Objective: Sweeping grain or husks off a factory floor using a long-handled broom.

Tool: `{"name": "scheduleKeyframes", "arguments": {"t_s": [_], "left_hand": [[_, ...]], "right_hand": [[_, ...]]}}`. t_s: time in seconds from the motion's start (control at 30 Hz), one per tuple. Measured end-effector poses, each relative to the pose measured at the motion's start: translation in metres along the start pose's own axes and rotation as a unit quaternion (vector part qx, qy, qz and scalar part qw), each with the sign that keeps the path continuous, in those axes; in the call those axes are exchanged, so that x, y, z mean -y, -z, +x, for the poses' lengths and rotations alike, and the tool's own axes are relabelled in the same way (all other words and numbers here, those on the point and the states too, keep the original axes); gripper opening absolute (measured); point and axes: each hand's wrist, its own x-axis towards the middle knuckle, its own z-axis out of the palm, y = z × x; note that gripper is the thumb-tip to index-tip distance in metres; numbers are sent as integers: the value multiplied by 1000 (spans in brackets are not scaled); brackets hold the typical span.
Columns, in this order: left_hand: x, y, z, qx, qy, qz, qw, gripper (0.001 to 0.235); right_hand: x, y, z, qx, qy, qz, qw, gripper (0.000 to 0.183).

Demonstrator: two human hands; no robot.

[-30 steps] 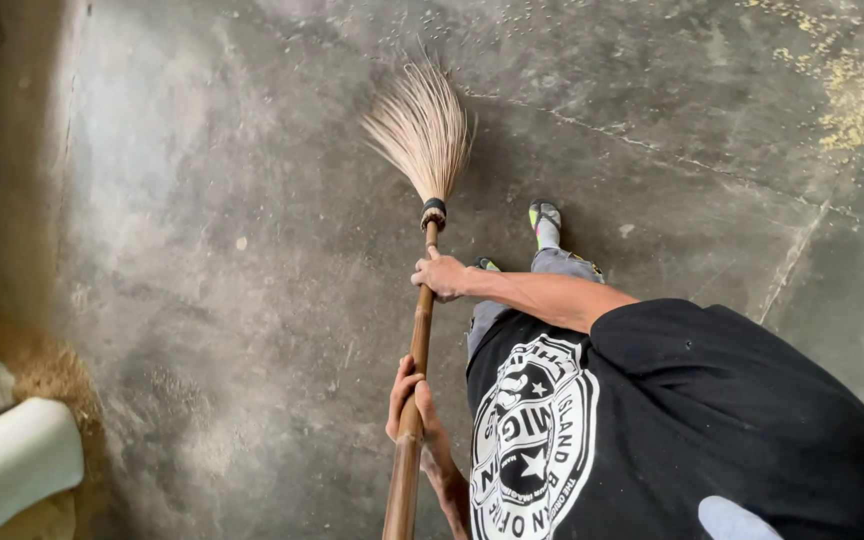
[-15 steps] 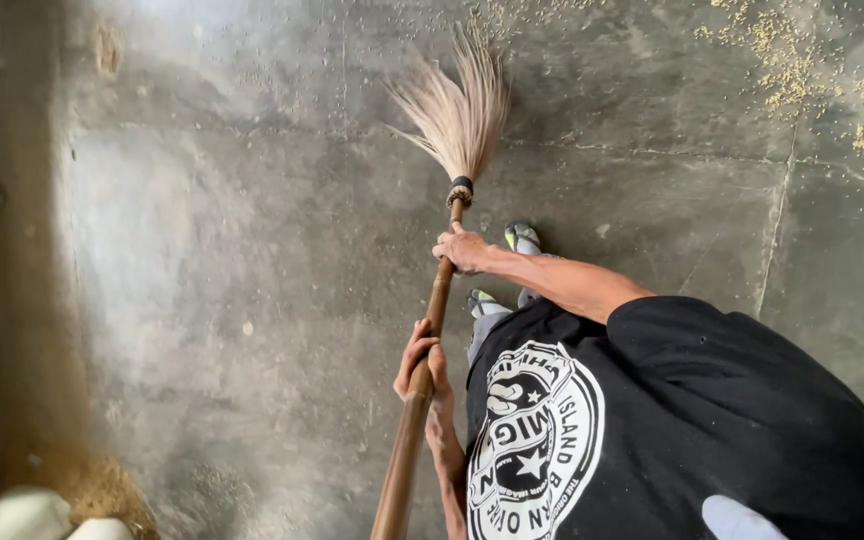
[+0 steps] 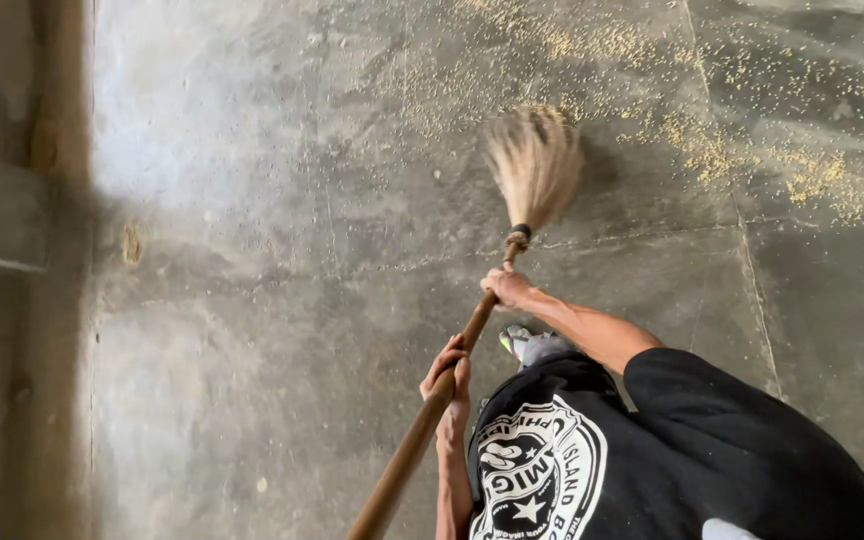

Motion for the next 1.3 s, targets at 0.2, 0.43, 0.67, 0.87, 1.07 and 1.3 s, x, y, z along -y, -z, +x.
{"name": "scheduleKeyframes", "arguments": {"t_s": [0.2,0.43,0.67,0.87,1.07,1.3], "left_hand": [[18,-48,52,105,32,-16,994,14],[-1,-92,81,219,49,-65,972,14],[-83,-91,104,292,-24,-25,956,13],[-93,-33,112,256,-46,-14,966,13],[-77,10,118,142,-19,0,990,15],[-38,61,112,69,-36,27,997,11]], "right_hand": [[-77,40,-46,-9,-144,52,988,20],[-92,100,-108,-69,-226,35,971,16],[-78,156,-120,-199,-251,33,947,24],[-67,156,-75,-248,-246,37,936,21],[-25,148,0,-238,-157,31,958,16],[63,108,84,-182,-18,72,981,17]]}}
